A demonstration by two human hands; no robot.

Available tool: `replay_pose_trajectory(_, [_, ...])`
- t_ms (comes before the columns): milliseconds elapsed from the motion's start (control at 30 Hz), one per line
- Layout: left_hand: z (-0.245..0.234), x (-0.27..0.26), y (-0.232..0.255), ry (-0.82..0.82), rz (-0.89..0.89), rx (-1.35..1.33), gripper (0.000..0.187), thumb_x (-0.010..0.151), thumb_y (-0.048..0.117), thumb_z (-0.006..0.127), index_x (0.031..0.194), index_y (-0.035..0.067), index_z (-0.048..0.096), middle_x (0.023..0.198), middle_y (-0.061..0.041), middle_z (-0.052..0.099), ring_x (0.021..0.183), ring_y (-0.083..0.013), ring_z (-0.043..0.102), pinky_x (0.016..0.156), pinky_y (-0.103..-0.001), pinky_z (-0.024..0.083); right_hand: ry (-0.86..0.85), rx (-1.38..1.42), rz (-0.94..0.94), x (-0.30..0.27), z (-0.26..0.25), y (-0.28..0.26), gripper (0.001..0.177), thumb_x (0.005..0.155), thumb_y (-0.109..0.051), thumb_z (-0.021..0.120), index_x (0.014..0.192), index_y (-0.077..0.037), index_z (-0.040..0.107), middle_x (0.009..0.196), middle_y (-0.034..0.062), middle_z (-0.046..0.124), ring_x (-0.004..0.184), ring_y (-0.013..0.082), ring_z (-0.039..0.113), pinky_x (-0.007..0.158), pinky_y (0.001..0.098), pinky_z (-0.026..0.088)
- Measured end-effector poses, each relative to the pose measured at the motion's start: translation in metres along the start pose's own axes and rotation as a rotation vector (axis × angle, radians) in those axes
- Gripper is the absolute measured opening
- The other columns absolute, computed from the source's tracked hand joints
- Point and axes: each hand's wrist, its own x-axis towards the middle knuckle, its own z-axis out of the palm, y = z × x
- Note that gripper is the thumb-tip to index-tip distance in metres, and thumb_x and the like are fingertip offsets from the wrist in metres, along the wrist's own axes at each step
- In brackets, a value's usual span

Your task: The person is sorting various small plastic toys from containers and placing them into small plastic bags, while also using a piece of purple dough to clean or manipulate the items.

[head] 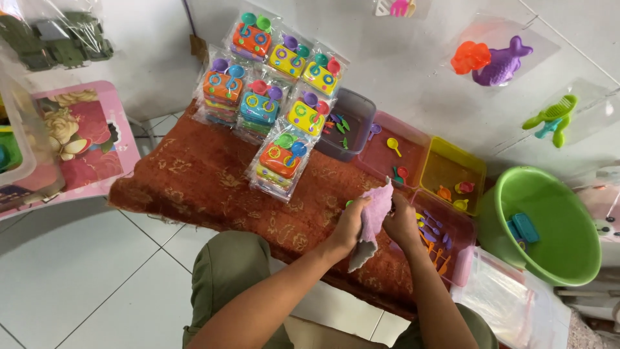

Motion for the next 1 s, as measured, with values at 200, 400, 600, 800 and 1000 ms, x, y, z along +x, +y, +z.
replay_pose_trajectory(200, [-0.002,-0.01,0.016,-0.052,-0.017,-0.149,0.09,0.076,0.05,0.079,0.136,-0.005,0.039,0.135,-0.024,0.033,0.128,-0.0273,0.043,0.114,-0.047,0.026,-0.037,0.032,0.058,0.018,0.007,-0.062,0.015,0.081,0.001,0.068,0.096,0.001,0.067,0.082,0.0197,0.068,0.077,0.0363,0.066,0.067,0.0439,0.053])
replay_pose_trajectory(400, [-0.002,-0.035,0.042,-0.133,-0.113,-0.338,0.057,0.078,0.042,0.077,0.118,0.006,0.058,0.11,-0.013,0.054,0.107,-0.0227,0.055,0.101,-0.035,0.04,-0.062,0.076,0.144,0.059,0.007,-0.108,0.014,0.087,-0.001,0.069,0.101,-0.002,0.071,0.086,0.0094,0.073,0.074,0.021,0.065,0.068,0.0325,0.053])
replay_pose_trajectory(600, [-0.027,-0.023,0.045,-0.293,-0.013,-0.393,0.037,0.101,0.032,0.04,0.114,0.002,0.058,0.112,-0.009,0.062,0.093,-0.0153,0.053,0.084,-0.031,0.042,0.048,0.141,-0.03,0.135,0.074,-0.024,0.017,0.084,0.004,0.074,0.1,-0.002,0.073,0.086,0.0064,0.073,0.077,0.0151,0.067,0.073,0.026,0.056])
replay_pose_trajectory(800, [-0.028,-0.021,0.065,-0.188,-0.088,-0.456,0.042,0.097,0.035,0.042,0.119,0.003,0.057,0.122,-0.012,0.061,0.102,-0.0183,0.053,0.093,-0.032,0.041,-0.318,-0.075,0.025,0.223,0.15,0.034,0.025,0.081,-0.003,0.063,0.102,-0.002,0.077,0.092,0.013,0.078,0.071,0.0255,0.068,0.068,0.036,0.055])
replay_pose_trajectory(1000, [-0.029,-0.005,0.065,-0.153,-0.15,-0.562,0.053,0.09,0.035,0.05,0.131,0.001,0.053,0.131,-0.018,0.058,0.108,-0.025,0.056,0.092,-0.036,0.046,-0.46,-0.163,0.07,0.238,0.179,0.041,0.037,0.083,-0.016,0.074,0.115,0.001,0.069,0.112,0.0171,0.076,0.1,0.0334,0.073,0.082,0.0426,0.055])
